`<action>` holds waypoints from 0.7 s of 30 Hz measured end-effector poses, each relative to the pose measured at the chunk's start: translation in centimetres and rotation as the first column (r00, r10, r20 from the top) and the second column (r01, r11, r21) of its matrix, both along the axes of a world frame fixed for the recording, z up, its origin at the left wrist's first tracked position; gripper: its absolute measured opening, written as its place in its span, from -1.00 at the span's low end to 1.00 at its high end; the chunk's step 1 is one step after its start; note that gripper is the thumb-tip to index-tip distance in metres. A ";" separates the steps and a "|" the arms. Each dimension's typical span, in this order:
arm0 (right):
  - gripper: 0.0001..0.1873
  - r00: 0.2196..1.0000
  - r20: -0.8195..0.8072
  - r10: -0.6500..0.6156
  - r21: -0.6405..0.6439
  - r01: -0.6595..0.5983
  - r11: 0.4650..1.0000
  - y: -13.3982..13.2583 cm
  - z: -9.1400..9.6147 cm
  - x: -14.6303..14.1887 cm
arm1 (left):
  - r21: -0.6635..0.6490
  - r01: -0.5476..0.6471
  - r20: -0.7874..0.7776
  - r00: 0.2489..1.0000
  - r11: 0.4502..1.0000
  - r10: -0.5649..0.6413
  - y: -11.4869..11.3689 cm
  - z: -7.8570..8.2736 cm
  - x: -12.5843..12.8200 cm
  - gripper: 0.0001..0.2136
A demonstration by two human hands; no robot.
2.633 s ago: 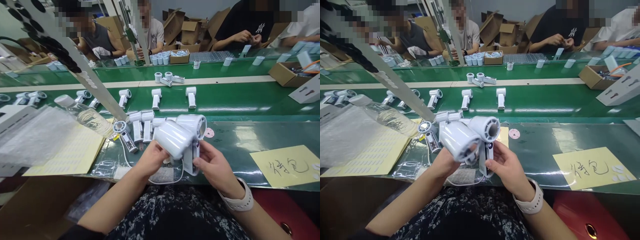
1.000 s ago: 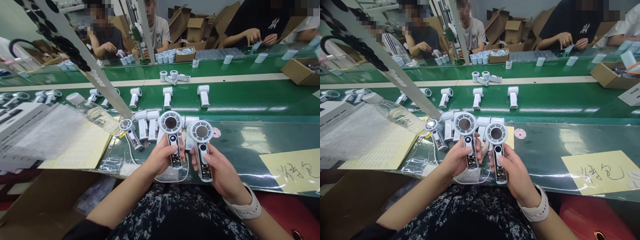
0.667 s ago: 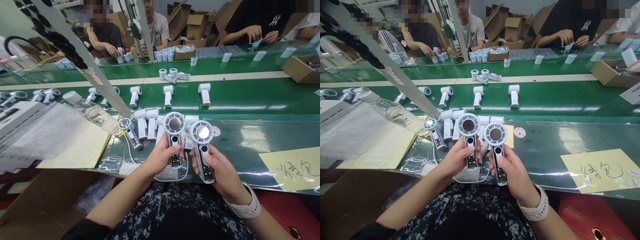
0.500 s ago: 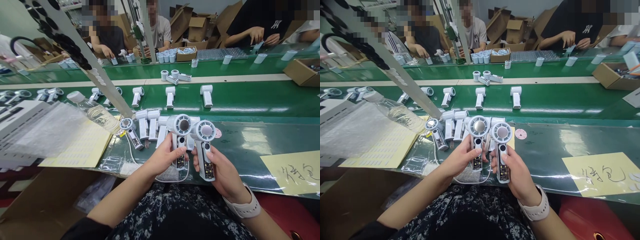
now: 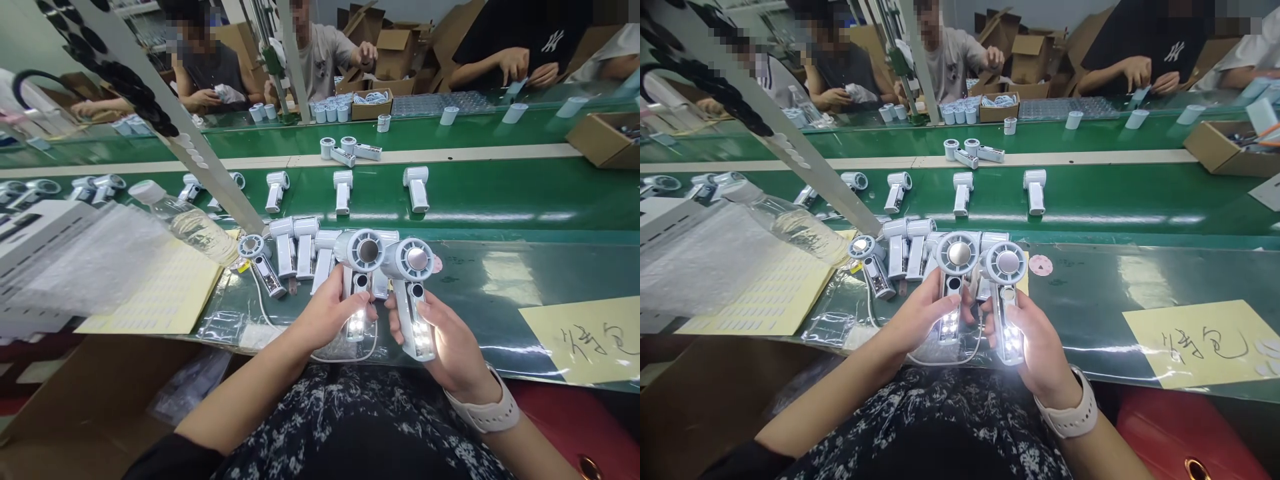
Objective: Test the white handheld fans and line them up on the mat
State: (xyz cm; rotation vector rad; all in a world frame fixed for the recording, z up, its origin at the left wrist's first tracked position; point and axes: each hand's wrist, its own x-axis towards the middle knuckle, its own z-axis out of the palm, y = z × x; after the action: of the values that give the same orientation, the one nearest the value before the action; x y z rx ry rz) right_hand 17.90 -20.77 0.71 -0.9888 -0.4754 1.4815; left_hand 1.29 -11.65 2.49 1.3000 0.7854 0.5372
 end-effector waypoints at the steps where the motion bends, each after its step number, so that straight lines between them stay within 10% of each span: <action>1: -0.72 1.000 -0.021 -0.014 -0.002 0.014 1.000 0.0 0.0 0.0 | 0.009 0.000 -0.024 1.000 1.000 0.001 -0.1 0.1 0.0 -0.62; 7: -0.57 0.993 -0.106 -0.045 -0.006 0.045 0.999 0.2 -0.3 0.1 | 0.060 -0.076 -0.026 0.997 0.995 0.078 -0.4 0.0 0.2 -0.42; 14: -0.67 0.979 -0.186 -0.082 0.031 0.090 0.995 -0.4 1.4 -0.2 | -0.078 0.182 0.297 0.943 0.980 -0.151 -0.6 0.7 -0.8 -0.52; 21: -0.75 0.983 -0.143 -0.117 0.072 0.128 0.989 -0.3 2.6 0.4 | -0.135 0.165 0.328 0.938 0.977 -0.113 -0.8 1.7 -0.9 -0.56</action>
State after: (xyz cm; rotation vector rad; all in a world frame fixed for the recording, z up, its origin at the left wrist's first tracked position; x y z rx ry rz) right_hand 18.26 -21.07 3.34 -0.8304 -0.3653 1.3981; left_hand 0.43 -12.47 4.23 1.0757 0.4533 0.5413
